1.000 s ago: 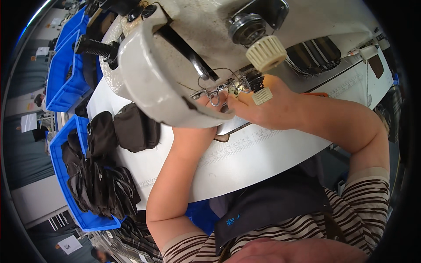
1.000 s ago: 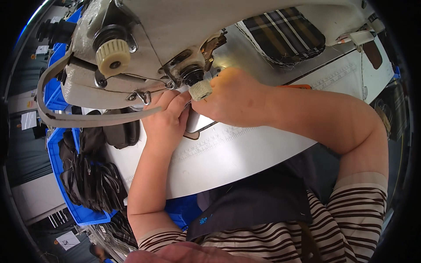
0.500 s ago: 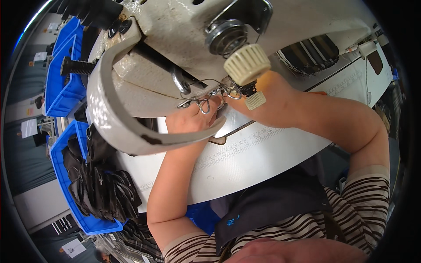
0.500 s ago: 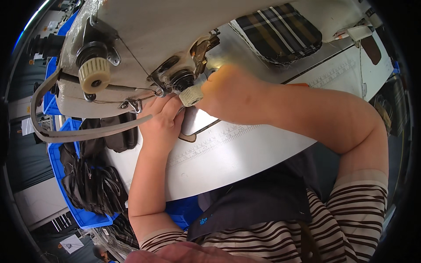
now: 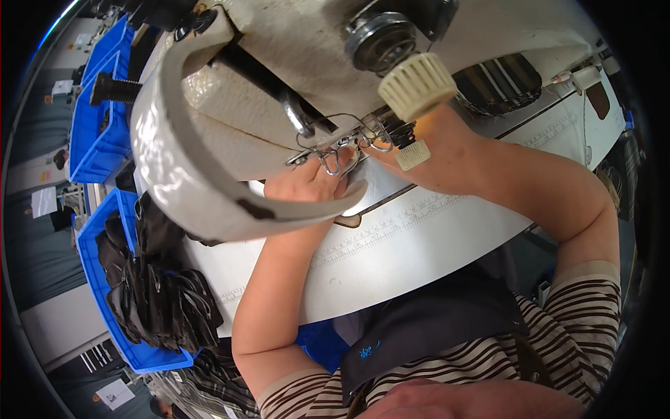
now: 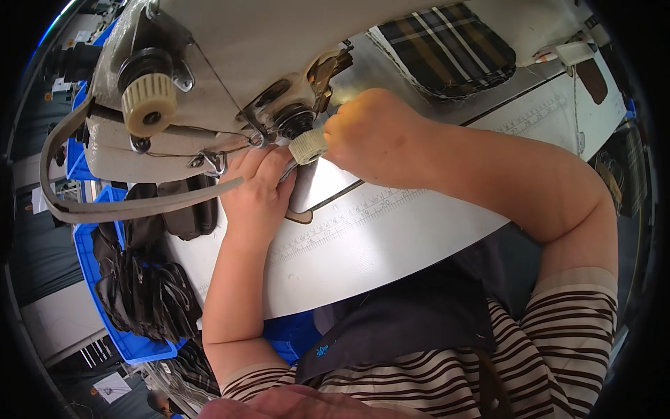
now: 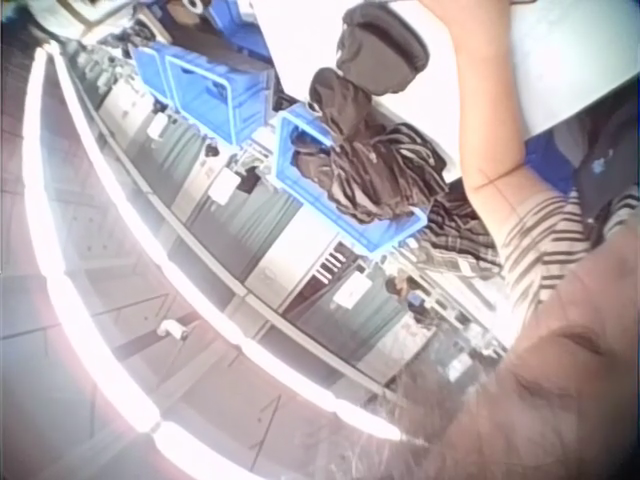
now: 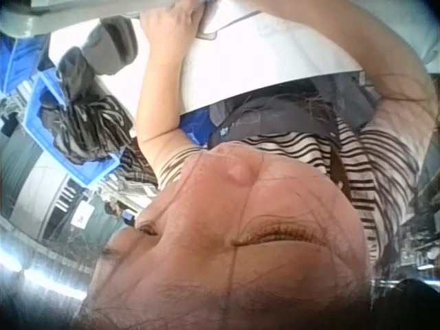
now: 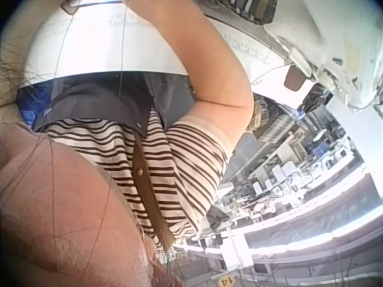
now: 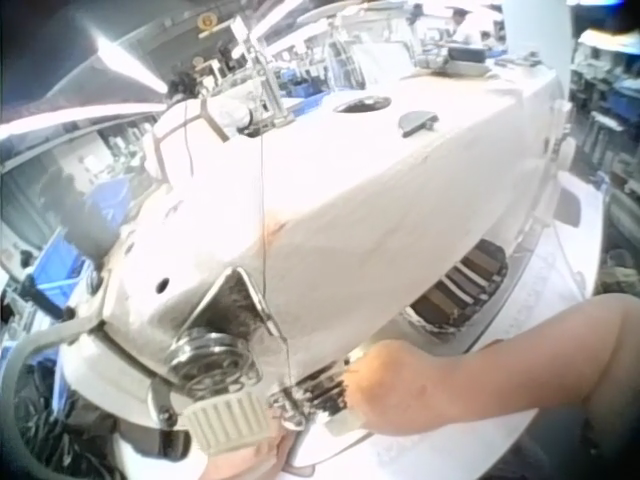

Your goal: The recorder is using an industrial sewing machine to assemble small leather or fabric pouches.

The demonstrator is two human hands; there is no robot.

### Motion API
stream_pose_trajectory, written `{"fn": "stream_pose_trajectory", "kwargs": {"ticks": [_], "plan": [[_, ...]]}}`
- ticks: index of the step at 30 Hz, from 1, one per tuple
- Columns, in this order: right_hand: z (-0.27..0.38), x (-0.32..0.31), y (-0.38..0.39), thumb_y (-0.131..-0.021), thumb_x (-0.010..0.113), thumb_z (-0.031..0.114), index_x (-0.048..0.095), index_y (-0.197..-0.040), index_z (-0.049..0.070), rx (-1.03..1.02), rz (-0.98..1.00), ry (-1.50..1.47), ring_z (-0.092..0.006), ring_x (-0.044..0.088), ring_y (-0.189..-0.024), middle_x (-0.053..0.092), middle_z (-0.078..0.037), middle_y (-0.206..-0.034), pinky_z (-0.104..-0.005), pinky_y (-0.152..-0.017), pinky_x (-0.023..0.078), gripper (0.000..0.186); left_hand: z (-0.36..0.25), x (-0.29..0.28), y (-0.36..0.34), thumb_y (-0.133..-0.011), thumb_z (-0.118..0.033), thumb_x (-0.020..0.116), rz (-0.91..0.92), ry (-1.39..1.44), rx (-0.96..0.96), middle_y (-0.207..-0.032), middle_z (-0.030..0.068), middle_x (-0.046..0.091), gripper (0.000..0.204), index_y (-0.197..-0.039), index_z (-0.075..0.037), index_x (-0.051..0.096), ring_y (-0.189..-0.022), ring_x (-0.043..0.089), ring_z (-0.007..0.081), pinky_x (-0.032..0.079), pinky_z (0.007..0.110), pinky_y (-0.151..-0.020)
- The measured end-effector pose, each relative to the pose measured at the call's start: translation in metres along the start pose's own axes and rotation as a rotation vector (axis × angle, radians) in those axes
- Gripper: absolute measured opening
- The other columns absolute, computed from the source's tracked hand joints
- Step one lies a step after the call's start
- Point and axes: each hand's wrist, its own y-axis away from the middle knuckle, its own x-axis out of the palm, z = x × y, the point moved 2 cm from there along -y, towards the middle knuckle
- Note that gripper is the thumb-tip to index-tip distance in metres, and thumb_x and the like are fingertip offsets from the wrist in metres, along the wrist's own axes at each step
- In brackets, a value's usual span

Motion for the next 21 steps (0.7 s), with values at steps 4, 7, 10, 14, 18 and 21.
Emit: {"fn": "stream_pose_trajectory", "kwargs": {"ticks": [4, 7, 10, 14, 18, 21], "plan": [[-0.001, 0.002, 0.000, -0.074, 0.071, 0.015, 0.070, -0.065, 0.013, -0.021, -0.072, -0.033, -0.0216, 0.066, -0.071, 0.062, -0.002, -0.070, -0.0362, -0.062, 0.053, 0.009, 0.002, 0.002, 0.001, -0.061, -0.005, 0.082, -0.015, 0.031, 0.012, -0.096, 0.0029, 0.069, 0.042, -0.101, -0.012, 0.070, -0.084, 0.066, 0.0277, 0.051, 0.039, -0.073], [0.001, -0.009, -0.004, -0.073, 0.071, 0.015, 0.069, -0.064, 0.013, -0.026, -0.140, -0.087, -0.0215, 0.066, -0.070, 0.061, -0.002, -0.070, -0.0367, -0.062, 0.053, 0.009, 0.001, -0.001, 0.001, -0.062, -0.005, 0.082, 0.016, 0.015, -0.003, -0.096, 0.0028, 0.069, 0.043, -0.102, -0.013, 0.070, -0.084, 0.066, 0.0272, 0.052, 0.039, -0.072], [0.001, -0.010, -0.002, -0.071, 0.070, 0.015, 0.068, -0.064, 0.013, -0.077, -0.004, -0.001, -0.0213, 0.066, -0.070, 0.060, -0.002, -0.069, -0.0370, -0.061, 0.053, 0.007, -0.001, 0.001, -0.001, -0.062, -0.005, 0.081, -0.011, 0.037, 0.008, -0.095, 0.0026, 0.069, 0.044, -0.104, -0.013, 0.072, -0.084, 0.065, 0.0268, 0.053, 0.039, -0.071], [0.001, -0.008, -0.001, -0.071, 0.070, 0.015, 0.069, -0.065, 0.014, -0.095, 0.032, 0.026, -0.0213, 0.066, -0.069, 0.060, -0.003, -0.068, -0.0367, -0.060, 0.052, 0.006, 0.000, 0.002, 0.000, -0.062, -0.005, 0.081, -0.023, 0.015, 0.032, -0.092, 0.0025, 0.067, 0.043, -0.104, -0.014, 0.073, -0.083, 0.065, 0.0265, 0.053, 0.039, -0.071], [0.003, -0.010, -0.001, -0.073, 0.070, 0.015, 0.070, -0.066, 0.014, -0.089, 0.005, -0.003, -0.0218, 0.066, -0.070, 0.060, -0.003, -0.068, -0.0366, -0.060, 0.052, 0.006, -0.003, -0.004, -0.003, -0.079, -0.020, 0.073, -0.005, 0.018, 0.101, -0.080, 0.0058, 0.063, 0.039, -0.116, -0.010, 0.070, -0.058, 0.062, 0.0240, 0.049, 0.038, -0.050], [0.001, -0.007, 0.000, -0.074, 0.070, 0.015, 0.070, -0.067, 0.014, -0.073, 0.050, -0.051, -0.0225, 0.065, -0.071, 0.060, -0.004, -0.067, -0.0366, -0.060, 0.051, 0.007, -0.005, -0.002, -0.004, -0.080, -0.026, 0.073, 0.008, 0.000, 0.094, -0.082, 0.0059, 0.063, 0.037, -0.113, -0.009, 0.072, -0.060, 0.061, 0.0240, 0.048, 0.038, -0.053]]}}
